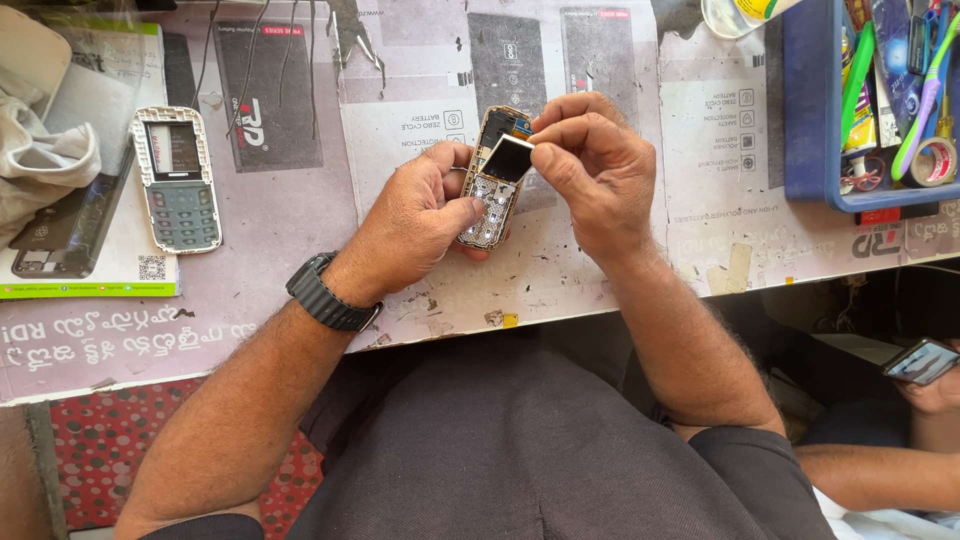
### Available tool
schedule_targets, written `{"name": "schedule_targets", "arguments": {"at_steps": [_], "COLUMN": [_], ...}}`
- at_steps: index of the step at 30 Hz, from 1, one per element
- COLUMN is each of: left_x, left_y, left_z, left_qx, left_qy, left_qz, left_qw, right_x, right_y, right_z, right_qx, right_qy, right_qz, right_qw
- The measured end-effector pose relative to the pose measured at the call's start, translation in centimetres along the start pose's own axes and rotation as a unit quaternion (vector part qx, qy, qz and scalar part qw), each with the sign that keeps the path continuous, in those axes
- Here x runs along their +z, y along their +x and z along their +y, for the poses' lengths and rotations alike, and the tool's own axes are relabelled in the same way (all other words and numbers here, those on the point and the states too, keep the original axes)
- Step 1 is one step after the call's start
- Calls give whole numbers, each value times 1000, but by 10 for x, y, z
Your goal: The person cleans the internal components of a disassembled mobile phone using a spray bottle and a toothbrush. The person sprays liquid onto the phone's interior and scrubs the surface with the toothbrush, then sets the phone down.
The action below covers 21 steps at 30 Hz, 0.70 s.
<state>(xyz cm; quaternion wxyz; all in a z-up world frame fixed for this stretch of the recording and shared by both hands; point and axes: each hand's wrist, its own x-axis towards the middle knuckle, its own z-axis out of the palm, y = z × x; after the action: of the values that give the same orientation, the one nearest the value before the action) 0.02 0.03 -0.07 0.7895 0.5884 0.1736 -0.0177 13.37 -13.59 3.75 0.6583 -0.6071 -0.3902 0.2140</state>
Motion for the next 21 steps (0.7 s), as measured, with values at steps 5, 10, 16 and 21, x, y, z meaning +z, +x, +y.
{"name": "schedule_targets", "arguments": {"at_steps": [5, 10, 16, 21], "left_x": [-1, -3, -4, -4], "left_y": [-1, 0, 0, 0], "left_z": [0, -1, -2, -2], "left_qx": [1, 3, 34, 61], "left_qy": [-24, -21, -38, -46], "left_qz": [0, 4, 11, 12], "left_qw": [1000, 1000, 999, 997], "right_x": [1, 3, 8, 13], "right_y": [-1, 1, 2, 1], "right_z": [-2, -6, -13, -15], "right_qx": [-16, -52, -157, -200], "right_qy": [-47, -85, -202, -257], "right_qz": [-22, -40, -66, -60], "right_qw": [999, 994, 964, 944]}}
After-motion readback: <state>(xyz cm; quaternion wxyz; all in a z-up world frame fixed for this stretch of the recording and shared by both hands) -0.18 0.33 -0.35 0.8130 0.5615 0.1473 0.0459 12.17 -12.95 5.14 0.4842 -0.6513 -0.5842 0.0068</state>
